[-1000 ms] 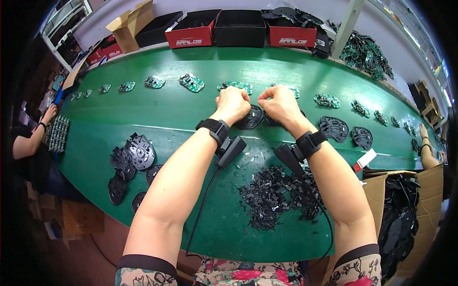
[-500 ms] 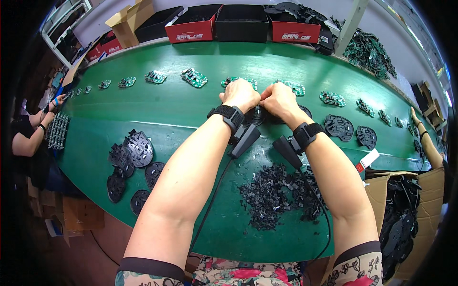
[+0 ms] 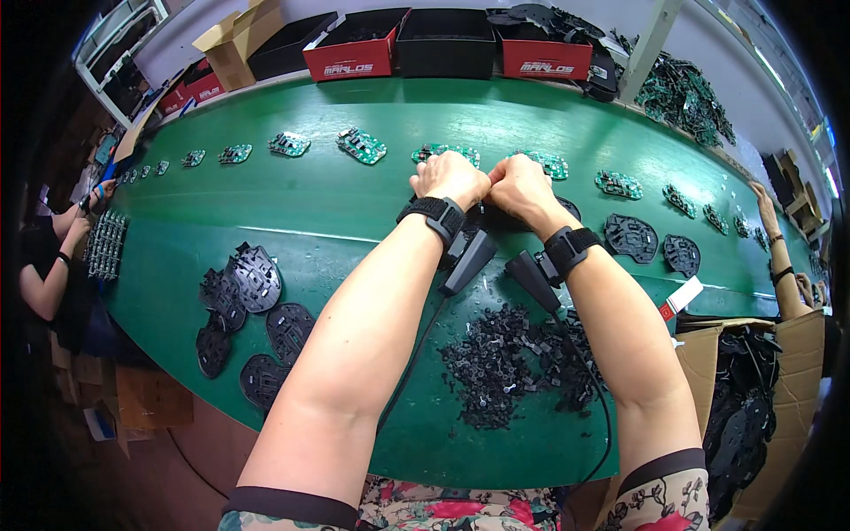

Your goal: The person assembles electronic components on a green workbench. They pick up black plastic housings, apply adhesive from a small tube, and insert small black parts into the housings. The person handles the components one at a time, placing finished units on the table.

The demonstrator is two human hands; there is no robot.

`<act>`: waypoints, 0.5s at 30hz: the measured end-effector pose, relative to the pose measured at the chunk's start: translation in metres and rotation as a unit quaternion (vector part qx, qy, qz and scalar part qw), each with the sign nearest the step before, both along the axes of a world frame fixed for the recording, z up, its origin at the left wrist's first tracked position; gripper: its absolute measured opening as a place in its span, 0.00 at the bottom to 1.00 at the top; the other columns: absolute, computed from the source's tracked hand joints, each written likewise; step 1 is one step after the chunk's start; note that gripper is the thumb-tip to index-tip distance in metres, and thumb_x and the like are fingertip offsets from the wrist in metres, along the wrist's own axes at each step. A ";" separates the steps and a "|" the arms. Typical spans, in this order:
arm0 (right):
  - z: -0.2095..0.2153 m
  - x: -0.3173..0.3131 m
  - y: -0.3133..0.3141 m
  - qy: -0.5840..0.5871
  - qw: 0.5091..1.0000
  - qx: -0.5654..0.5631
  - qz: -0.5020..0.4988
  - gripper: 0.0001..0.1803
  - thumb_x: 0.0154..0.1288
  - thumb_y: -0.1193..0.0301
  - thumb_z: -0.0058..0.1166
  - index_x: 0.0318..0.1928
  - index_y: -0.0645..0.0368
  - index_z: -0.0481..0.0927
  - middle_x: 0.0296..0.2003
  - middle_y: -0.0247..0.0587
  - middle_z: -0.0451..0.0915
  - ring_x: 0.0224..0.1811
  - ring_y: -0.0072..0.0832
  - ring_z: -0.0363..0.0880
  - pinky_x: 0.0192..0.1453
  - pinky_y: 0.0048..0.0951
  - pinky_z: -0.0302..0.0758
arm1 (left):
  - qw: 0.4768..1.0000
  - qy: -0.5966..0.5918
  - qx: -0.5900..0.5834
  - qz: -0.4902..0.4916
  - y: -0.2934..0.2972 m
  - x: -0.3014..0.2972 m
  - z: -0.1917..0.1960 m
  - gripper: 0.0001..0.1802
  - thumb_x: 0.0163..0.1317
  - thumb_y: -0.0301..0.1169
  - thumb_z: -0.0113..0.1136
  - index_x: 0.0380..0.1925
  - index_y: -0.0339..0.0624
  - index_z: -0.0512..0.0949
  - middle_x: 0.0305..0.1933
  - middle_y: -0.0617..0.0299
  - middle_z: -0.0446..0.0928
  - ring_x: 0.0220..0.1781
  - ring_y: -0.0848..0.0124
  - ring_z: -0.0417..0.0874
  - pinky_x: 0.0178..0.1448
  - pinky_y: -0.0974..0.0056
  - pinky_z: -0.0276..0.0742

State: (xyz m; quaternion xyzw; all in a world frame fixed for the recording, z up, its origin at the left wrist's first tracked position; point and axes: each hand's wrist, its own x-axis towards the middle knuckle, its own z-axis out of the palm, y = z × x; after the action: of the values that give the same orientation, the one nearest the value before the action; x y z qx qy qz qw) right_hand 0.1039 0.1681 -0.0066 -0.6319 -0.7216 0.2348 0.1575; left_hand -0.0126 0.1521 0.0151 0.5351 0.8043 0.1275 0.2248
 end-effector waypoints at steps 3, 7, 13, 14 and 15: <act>0.001 0.002 -0.001 -0.029 0.999 0.019 0.012 0.12 0.47 0.63 0.61 0.32 0.55 0.87 0.33 0.50 0.85 0.41 0.43 0.84 0.53 0.37 0.75 | 1.000 -0.013 -0.003 0.008 0.002 0.003 -0.001 0.23 0.53 0.38 0.61 0.50 0.41 0.80 0.61 0.51 0.75 0.66 0.55 0.71 0.66 0.55 0.66; 0.006 -0.004 -0.004 -0.059 0.998 -0.001 0.018 0.10 0.51 0.68 0.57 0.34 0.54 0.87 0.38 0.51 0.84 0.47 0.45 0.82 0.56 0.41 0.71 | 0.999 0.018 0.037 0.000 0.007 -0.001 -0.018 0.17 0.52 0.36 0.60 0.42 0.45 0.84 0.53 0.50 0.79 0.60 0.56 0.77 0.62 0.55 0.70; 0.022 0.013 0.000 -0.027 0.998 0.049 -0.027 0.11 0.47 0.67 0.59 0.32 0.53 0.87 0.32 0.50 0.85 0.39 0.41 0.84 0.45 0.37 0.77 | 0.972 -0.075 0.146 -0.170 -0.024 -0.023 0.019 0.13 0.50 0.34 0.65 0.34 0.40 0.85 0.33 0.55 0.84 0.36 0.66 0.84 0.44 0.63 0.78; 0.040 0.019 -0.011 0.053 0.997 0.053 0.004 0.11 0.50 0.67 0.60 0.34 0.56 0.87 0.28 0.46 0.84 0.32 0.33 0.84 0.38 0.32 0.77 | 0.964 -0.134 0.152 -0.172 -0.041 -0.033 0.030 0.12 0.53 0.33 0.64 0.35 0.37 0.84 0.32 0.58 0.83 0.34 0.70 0.81 0.42 0.66 0.76; 0.071 0.025 -0.027 0.135 0.991 -0.010 0.005 0.09 0.51 0.69 0.59 0.33 0.58 0.87 0.30 0.51 0.85 0.36 0.37 0.85 0.41 0.34 0.79 | 0.951 -0.195 0.163 -0.177 -0.060 -0.040 0.045 0.12 0.57 0.32 0.63 0.36 0.35 0.83 0.31 0.61 0.82 0.33 0.74 0.79 0.40 0.68 0.75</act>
State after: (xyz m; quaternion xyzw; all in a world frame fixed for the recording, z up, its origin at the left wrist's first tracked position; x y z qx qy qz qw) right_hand 0.1289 0.1412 0.0644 -0.5922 -0.6945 0.3265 0.2458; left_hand -0.0531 0.0925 0.0598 0.6633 0.6052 0.3167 0.3058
